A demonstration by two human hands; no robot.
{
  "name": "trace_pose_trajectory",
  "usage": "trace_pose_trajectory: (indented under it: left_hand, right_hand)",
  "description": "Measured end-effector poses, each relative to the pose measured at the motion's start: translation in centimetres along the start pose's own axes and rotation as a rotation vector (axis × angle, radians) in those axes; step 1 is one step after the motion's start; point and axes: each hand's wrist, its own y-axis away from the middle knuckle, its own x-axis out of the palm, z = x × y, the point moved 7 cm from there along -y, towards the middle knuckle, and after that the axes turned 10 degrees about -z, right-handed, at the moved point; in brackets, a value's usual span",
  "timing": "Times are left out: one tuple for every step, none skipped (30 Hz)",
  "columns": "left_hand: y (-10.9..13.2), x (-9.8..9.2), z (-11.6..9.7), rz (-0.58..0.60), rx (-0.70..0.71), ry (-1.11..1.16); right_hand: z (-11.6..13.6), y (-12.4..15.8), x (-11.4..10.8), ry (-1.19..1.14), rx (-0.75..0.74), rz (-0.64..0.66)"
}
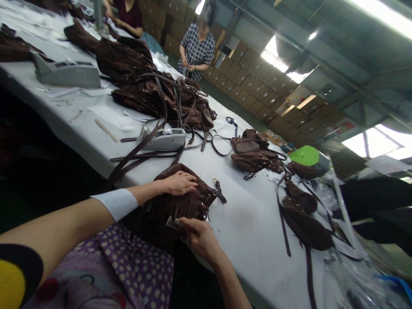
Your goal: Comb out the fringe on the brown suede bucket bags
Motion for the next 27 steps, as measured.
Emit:
trace_pose_trajectory:
  left_hand:
    - [0.1,-0.1,-0.1,-0.008,0.001,0.008]
    - [0.1,-0.1,-0.1,-0.017,0.002,0.019]
    - [0.2,-0.2,-0.2,-0.028,0.002,0.032]
    - [0.2,-0.4,-0.3,-0.04,0.002,0.049]
    - [0.1,-0.6,-0.4,-0.055,0.003,0.07]
    - [0.0,-1.0,-0.6,-0.074,0.003,0.094]
    - [-0.1,-1.4,-0.9,-0.098,0.006,0.123]
    - [-0.2,-2.0,-1.3,-0.128,0.01,0.158]
    - [-0.2,-2.5,-1.9,-0.161,0.016,0.197]
    - [-0.1,-3.0,-2.6,-0.188,0.026,0.238]
    - [0.1,-3.3,-3.4,-0.205,0.037,0.281]
    - [0.4,-3.4,-4.3,-0.209,0.045,0.328]
    - [0.8,-3.2,-5.0,-0.202,0.048,0.374]
    - [1.3,-2.8,-5.7,-0.189,0.045,0.417]
    - [1.7,-2.3,-6.2,-0.177,0.036,0.454]
    - [2.2,-1.8,-6.5,-0.17,0.024,0.485]
    - [2.5,-1.3,-6.5,-0.17,0.008,0.509]
    - [2.7,-0.8,-6.5,-0.173,-0.006,0.528]
    - [2.8,-0.4,-6.3,-0.177,-0.02,0.545]
    - [2.7,0.0,-6.0,-0.18,-0.036,0.563]
    - [2.4,0.4,-5.6,-0.185,-0.052,0.579]
    - [2.0,0.7,-5.1,-0.191,-0.069,0.594]
    - [1.6,1.0,-4.6,-0.202,-0.089,0.605]
    - [1.1,1.2,-4.1,-0.214,-0.11,0.613]
    - [0.7,1.4,-3.8,-0.223,-0.128,0.62]
    - [0.4,1.5,-3.5,-0.222,-0.142,0.629]
    - [0.3,1.6,-3.5,-0.203,-0.148,0.64]
  right_hand:
    - [0.7,0.4,0.5,-0.051,-0.007,0.065]
    - [1.4,0.8,1.0,-0.105,-0.009,0.131]
    - [1.9,1.2,1.4,-0.161,0.005,0.18]
    - [2.1,1.6,1.6,-0.214,0.037,0.203]
    - [2.0,1.9,1.7,-0.266,0.081,0.206]
    - [1.8,2.1,1.7,-0.314,0.131,0.191]
    - [1.4,2.3,1.7,-0.357,0.181,0.159]
    - [0.8,2.4,1.6,-0.392,0.227,0.116]
    - [0.3,2.4,1.5,-0.423,0.266,0.073]
    - [-0.3,2.4,1.4,-0.455,0.298,0.031]
    - [-0.7,2.4,1.2,-0.492,0.324,-0.01]
    - [-1.0,2.2,1.1,-0.532,0.347,-0.04]
    - [-1.2,2.1,1.0,-0.572,0.368,-0.057]
    - [-1.3,1.9,0.9,-0.606,0.384,-0.058]
    - [-1.2,1.7,0.8,-0.628,0.397,-0.049]
    - [-1.0,1.6,0.8,-0.633,0.407,-0.034]
    - [-0.7,1.5,0.7,-0.624,0.414,-0.014]
    - [-0.4,1.6,0.7,-0.606,0.419,-0.002]
    - [-0.1,1.8,0.7,-0.582,0.423,-0.005]
    - [0.3,2.2,0.8,-0.555,0.427,-0.009]
    - [0.8,2.8,1.0,-0.532,0.425,0.008]
    - [1.6,3.5,1.3,-0.508,0.4,0.031]
    - [2.5,4.3,1.5,-0.484,0.356,0.05]
    - [3.4,5.1,1.6,-0.461,0.304,0.065]
    - [4.2,5.7,1.6,-0.442,0.25,0.072]
    - [4.7,6.2,1.3,-0.417,0.21,0.055]
    - [4.8,6.3,0.7,-0.393,0.198,0.004]
